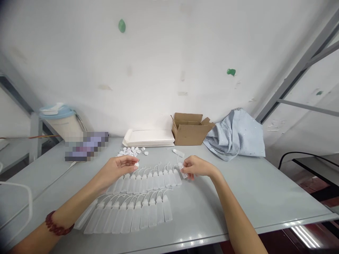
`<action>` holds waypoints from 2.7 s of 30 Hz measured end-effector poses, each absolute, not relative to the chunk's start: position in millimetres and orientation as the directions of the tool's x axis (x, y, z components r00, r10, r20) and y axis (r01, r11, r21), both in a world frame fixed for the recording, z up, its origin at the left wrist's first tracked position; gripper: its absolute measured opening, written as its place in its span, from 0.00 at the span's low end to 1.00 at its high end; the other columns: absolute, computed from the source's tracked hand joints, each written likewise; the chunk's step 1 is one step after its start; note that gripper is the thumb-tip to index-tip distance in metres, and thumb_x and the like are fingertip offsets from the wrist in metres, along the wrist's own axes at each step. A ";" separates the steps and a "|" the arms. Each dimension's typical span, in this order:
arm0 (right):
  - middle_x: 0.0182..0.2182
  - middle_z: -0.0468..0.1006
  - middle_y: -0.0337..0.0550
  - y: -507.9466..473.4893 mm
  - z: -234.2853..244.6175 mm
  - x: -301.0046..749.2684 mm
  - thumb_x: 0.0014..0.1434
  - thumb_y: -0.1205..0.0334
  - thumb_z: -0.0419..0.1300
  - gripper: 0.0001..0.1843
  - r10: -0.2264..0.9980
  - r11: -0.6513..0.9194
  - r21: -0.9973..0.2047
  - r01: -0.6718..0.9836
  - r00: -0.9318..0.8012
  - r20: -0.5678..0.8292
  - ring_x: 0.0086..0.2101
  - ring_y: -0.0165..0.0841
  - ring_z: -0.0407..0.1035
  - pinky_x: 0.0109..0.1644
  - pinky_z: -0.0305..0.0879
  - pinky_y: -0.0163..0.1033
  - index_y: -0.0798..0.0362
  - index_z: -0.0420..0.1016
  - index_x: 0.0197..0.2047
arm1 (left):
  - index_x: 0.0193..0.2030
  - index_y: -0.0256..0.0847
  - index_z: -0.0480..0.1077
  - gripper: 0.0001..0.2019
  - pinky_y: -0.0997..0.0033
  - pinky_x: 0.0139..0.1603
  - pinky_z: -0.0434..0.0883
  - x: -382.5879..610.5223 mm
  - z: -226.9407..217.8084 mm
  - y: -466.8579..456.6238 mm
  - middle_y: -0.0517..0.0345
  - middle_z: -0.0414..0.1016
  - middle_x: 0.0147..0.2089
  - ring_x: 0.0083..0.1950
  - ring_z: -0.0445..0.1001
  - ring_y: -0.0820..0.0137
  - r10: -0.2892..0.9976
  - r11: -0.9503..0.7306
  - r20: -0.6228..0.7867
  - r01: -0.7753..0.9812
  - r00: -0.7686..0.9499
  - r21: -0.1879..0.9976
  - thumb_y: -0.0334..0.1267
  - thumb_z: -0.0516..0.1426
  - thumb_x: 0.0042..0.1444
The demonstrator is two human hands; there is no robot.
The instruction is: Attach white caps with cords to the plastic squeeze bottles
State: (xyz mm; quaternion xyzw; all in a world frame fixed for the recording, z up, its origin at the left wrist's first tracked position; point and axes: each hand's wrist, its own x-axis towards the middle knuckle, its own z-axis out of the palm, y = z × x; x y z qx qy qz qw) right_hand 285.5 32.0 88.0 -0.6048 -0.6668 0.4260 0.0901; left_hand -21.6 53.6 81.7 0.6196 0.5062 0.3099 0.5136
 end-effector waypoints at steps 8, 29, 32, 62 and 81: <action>0.19 0.72 0.36 25.0 88.2 263.4 0.48 0.62 0.60 0.11 0.942 0.024 -0.864 0.503 -0.302 -0.150 0.22 0.28 0.67 0.26 0.57 0.32 0.53 0.60 0.23 | 0.40 0.42 0.74 0.14 0.66 0.52 0.66 -19.2 77.6 51.9 0.55 0.75 0.43 0.50 0.71 0.63 0.915 0.125 -0.201 0.227 0.351 0.966 0.42 0.64 0.44; 0.28 0.79 0.41 -3.8 67.7 198.8 0.47 0.70 0.61 0.09 0.803 -0.051 -0.989 0.142 -0.583 -0.125 0.28 0.29 0.74 0.29 0.63 0.31 0.57 0.70 0.34 | 0.35 0.41 0.69 0.07 0.71 0.45 0.66 -12.2 83.3 33.7 0.58 0.71 0.40 0.42 0.69 0.71 0.724 0.152 -0.090 -0.031 0.684 0.988 0.38 0.62 0.51; 0.29 0.79 0.41 -4.8 67.2 195.8 0.45 0.72 0.61 0.09 0.796 -0.098 -0.986 0.132 -0.584 -0.157 0.28 0.29 0.74 0.29 0.64 0.30 0.57 0.70 0.33 | 0.34 0.40 0.70 0.08 0.71 0.45 0.66 -11.8 83.0 32.9 0.58 0.73 0.40 0.41 0.70 0.71 0.703 0.169 -0.100 -0.029 0.704 0.985 0.38 0.63 0.49; 0.22 0.69 0.34 -4.2 64.2 191.9 0.59 0.48 0.54 0.17 0.952 0.165 -0.891 0.424 -0.304 0.031 0.20 0.24 0.58 0.24 0.54 0.30 0.53 0.69 0.44 | 0.31 0.40 0.70 0.11 0.63 0.44 0.71 -6.8 73.8 34.4 0.57 0.75 0.33 0.41 0.75 0.64 0.854 0.026 -0.122 0.194 0.506 0.981 0.45 0.62 0.46; 0.19 0.55 0.28 1.2 64.6 193.9 0.58 0.47 0.56 0.19 0.849 -0.277 -0.961 -0.030 -0.475 -0.230 0.16 0.20 0.47 0.18 0.44 0.29 0.53 0.59 0.28 | 0.35 0.41 0.69 0.05 0.69 0.48 0.70 -0.6 79.5 19.5 0.58 0.75 0.37 0.43 0.73 0.67 0.863 -0.237 0.086 0.250 0.497 0.939 0.36 0.58 0.50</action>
